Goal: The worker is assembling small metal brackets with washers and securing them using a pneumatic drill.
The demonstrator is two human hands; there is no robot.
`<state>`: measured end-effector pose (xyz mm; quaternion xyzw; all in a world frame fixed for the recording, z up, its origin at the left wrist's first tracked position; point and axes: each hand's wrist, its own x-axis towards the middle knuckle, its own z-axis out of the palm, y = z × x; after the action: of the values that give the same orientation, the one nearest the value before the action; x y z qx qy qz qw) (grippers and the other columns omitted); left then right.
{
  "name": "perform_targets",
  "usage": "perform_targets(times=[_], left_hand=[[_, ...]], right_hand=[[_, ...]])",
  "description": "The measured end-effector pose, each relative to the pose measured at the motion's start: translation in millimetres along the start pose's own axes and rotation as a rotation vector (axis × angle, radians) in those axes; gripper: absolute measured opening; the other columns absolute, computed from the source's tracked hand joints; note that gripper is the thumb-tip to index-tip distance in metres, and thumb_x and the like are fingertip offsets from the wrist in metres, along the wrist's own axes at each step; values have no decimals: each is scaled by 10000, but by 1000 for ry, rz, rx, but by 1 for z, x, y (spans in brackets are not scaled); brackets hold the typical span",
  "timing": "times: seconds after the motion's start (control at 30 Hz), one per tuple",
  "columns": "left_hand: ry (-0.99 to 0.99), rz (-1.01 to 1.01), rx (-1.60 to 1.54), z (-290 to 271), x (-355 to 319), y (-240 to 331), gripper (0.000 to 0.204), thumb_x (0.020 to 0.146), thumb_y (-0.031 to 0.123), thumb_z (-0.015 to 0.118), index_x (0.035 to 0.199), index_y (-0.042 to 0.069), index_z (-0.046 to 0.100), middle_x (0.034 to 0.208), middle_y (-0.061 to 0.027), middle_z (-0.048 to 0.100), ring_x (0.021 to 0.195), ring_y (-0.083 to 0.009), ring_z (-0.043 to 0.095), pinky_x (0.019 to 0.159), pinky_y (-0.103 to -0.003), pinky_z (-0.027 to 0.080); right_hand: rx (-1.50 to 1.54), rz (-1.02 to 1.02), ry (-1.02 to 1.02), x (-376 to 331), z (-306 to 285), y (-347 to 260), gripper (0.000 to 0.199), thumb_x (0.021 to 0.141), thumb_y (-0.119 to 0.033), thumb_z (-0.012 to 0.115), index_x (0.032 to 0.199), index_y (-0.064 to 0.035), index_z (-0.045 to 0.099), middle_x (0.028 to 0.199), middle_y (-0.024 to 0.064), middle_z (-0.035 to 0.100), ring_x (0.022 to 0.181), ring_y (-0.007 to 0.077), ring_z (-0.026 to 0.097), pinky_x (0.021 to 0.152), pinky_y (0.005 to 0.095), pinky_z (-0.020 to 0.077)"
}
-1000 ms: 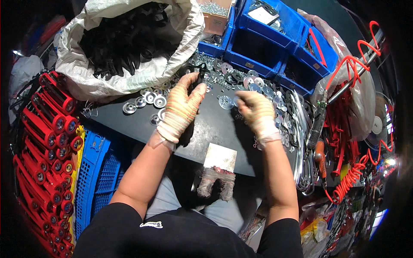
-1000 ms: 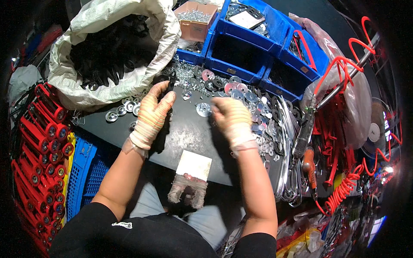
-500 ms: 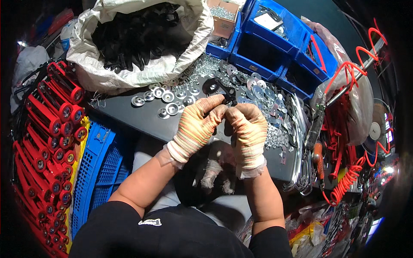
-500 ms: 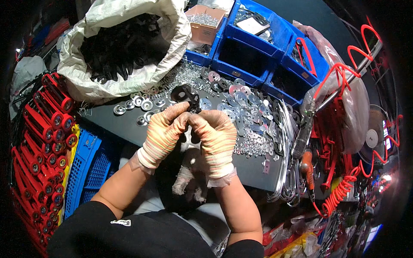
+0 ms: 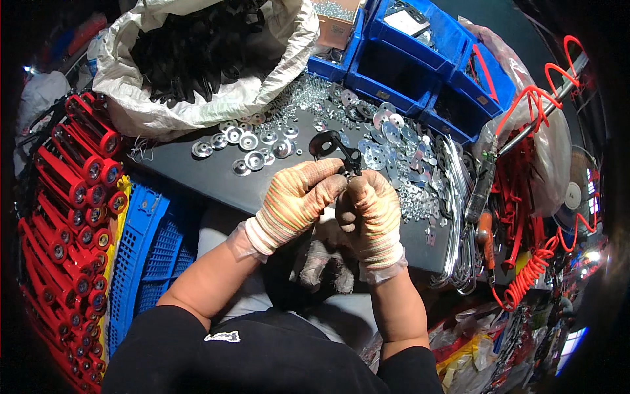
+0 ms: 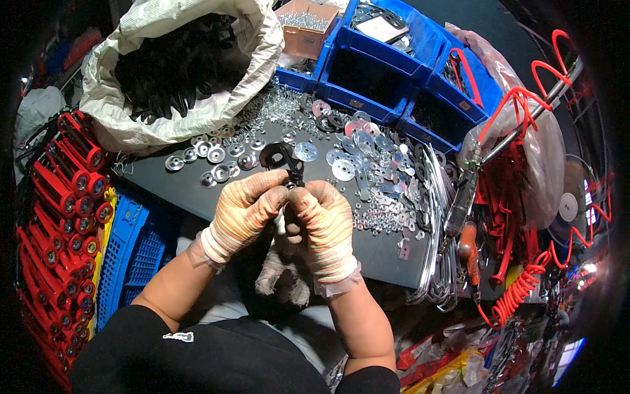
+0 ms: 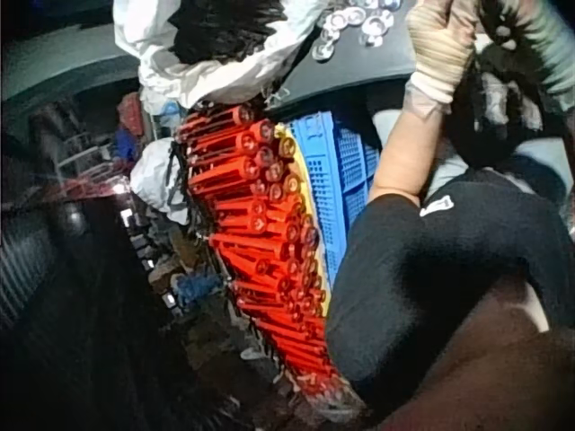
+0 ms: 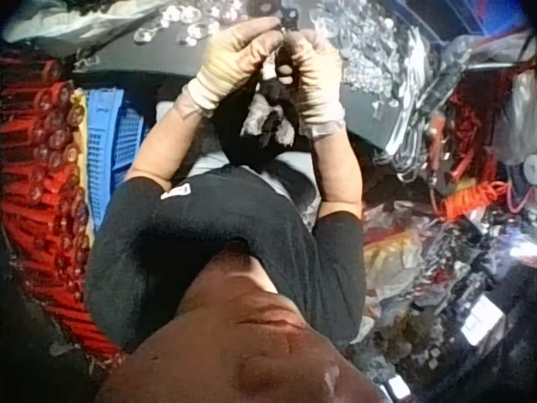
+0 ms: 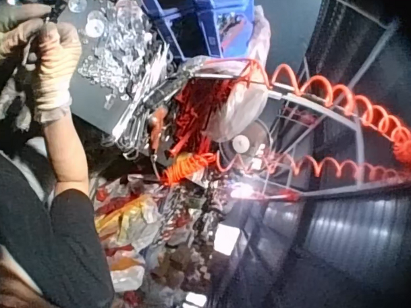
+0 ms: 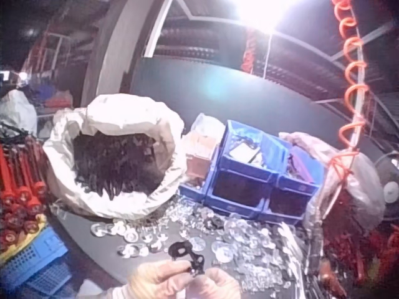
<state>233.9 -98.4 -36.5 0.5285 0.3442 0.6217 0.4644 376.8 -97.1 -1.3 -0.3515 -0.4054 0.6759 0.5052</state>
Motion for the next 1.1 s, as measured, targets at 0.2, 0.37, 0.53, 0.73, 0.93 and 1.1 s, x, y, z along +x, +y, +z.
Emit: perform_targets(times=[0.2, 0.37, 0.53, 0.73, 0.93, 1.1], left_hand=[[64, -42, 3, -7, 8, -16, 336, 878, 183, 661, 1109, -56, 613, 925, -91, 631, 798, -97, 573, 685, -238, 475], [61, -68, -111, -3, 16, -13, 336, 884, 181, 657, 1127, -43, 598, 841, -6, 616, 731, -53, 527, 655, -203, 450], [51, -28, -221, 12, 18, -13, 326, 887, 223, 656, 1087, -30, 607, 809, 11, 603, 683, -39, 504, 605, -191, 427], [114, 23, -178, 21, 5, 3, 288, 904, 260, 630, 1021, -3, 638, 740, 49, 578, 597, -17, 471, 524, -179, 387], [32, -182, -284, 33, -8, 10, 277, 931, 244, 589, 1021, -11, 649, 793, 28, 609, 739, -36, 529, 639, -199, 446], [-312, -276, -250, 23, -7, 31, 521, 891, 317, 621, 1256, -33, 495, 1109, -112, 635, 990, -128, 579, 855, -275, 458]], right_hand=[[-393, -36, 39, 39, -37, 8, 266, 824, -221, 706, 949, -14, 594, 671, 47, 596, 586, 127, 541, 553, 278, 463], [-1736, -273, 320, 78, -134, -22, 260, 750, -198, 716, 930, -31, 630, 912, 192, 654, 864, 370, 621, 776, 435, 480], [-923, -458, 411, 62, -106, -15, 168, 856, -152, 654, 913, 0, 607, 721, 37, 622, 598, 113, 544, 564, 264, 461], [-113, 16, -108, -25, 12, -36, 681, 816, -120, 644, 1388, 15, 299, 680, 9, 558, 457, 33, 433, 407, 173, 339], [55, 22, -57, -32, 12, -38, 688, 833, -85, 610, 1417, -16, 253, 711, 30, 585, 477, 41, 449, 407, 180, 343], [-119, -216, 70, -21, 0, -15, 673, 855, -53, 588, 1435, -73, 248, 710, -16, 523, 607, 39, 456, 530, 184, 386]])
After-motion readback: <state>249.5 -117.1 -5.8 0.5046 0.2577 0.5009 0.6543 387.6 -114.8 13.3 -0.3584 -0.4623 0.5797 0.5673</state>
